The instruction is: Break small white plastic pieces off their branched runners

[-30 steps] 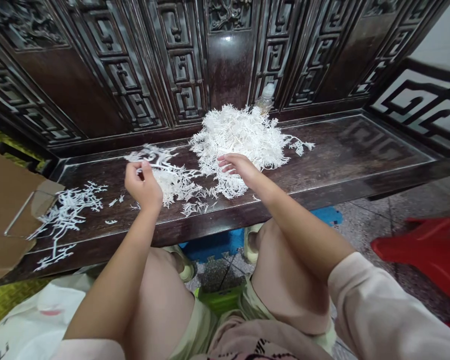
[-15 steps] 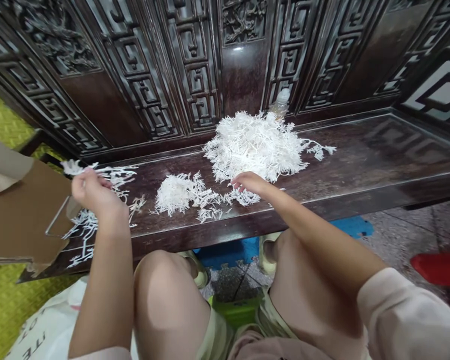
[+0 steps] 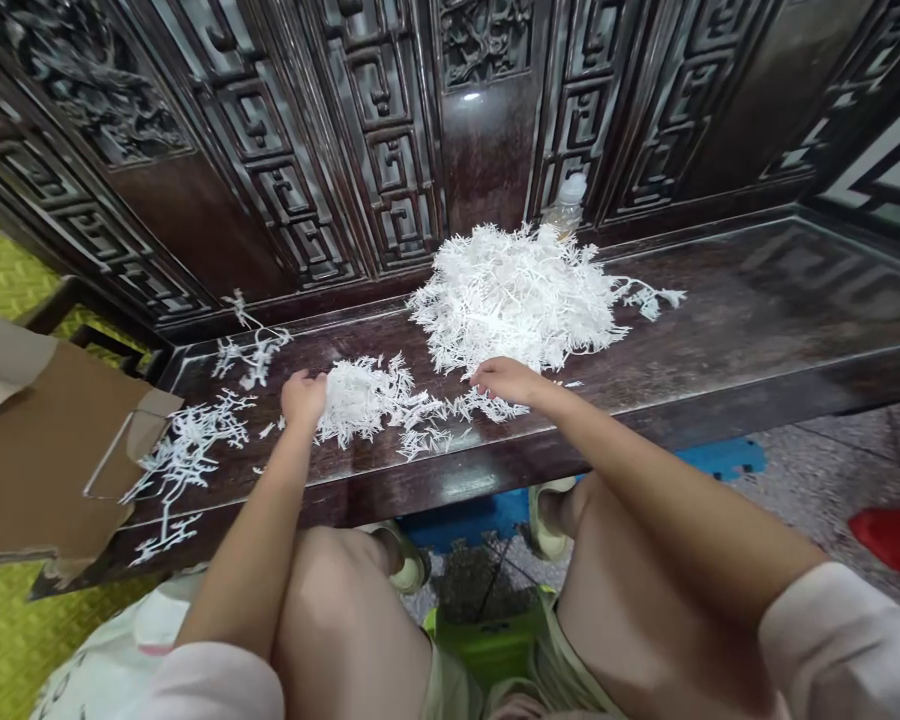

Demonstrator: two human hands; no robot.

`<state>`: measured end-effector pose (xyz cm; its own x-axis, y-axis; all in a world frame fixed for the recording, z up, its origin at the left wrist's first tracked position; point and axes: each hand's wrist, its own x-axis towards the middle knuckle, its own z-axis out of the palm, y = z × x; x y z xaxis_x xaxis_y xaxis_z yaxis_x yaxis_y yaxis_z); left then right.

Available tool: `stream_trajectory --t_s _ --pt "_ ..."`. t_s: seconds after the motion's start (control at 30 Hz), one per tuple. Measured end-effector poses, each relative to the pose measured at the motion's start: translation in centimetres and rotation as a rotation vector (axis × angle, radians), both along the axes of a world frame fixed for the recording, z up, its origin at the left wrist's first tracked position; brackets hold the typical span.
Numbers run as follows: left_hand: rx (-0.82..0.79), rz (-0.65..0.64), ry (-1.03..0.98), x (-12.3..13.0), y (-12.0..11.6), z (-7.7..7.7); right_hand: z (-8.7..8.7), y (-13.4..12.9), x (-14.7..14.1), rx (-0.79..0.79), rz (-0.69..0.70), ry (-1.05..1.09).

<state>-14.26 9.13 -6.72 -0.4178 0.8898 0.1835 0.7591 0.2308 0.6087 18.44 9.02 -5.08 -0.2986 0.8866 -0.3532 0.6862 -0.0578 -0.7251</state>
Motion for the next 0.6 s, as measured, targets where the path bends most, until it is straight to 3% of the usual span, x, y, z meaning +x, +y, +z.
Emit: stream_trajectory --t_s 0.07,0.17,0.23,0.33,0.43,0.6 --pt "-0.049 -0.217 0.164 2.6 -0.7 -0.2 0.0 -0.2 -0.3 0.024 0.056 -0.057" --pt "-0.135 -0.587 0.495 5.5 -1.4 1.0 0.3 -0.6 -0.7 0.048 0.116 -0.112" --pt "-0.212 -0.688 0.611 6.7 -1.9 1.6 0.7 -0.8 -0.9 0.059 0.137 -0.144" --pt "-0.241 -0.728 0.687 7.7 -2.5 1.4 1.1 -1.0 -1.0 0.083 0.135 -0.162" --pt "-0.167 -0.685 0.702 7.8 -2.7 1.1 1.4 -1.3 -1.0 0.115 0.130 -0.150" --pt "0.018 -0.464 0.545 7.4 -2.2 3.2 1.7 -1.5 -1.2 0.125 0.149 -0.221"
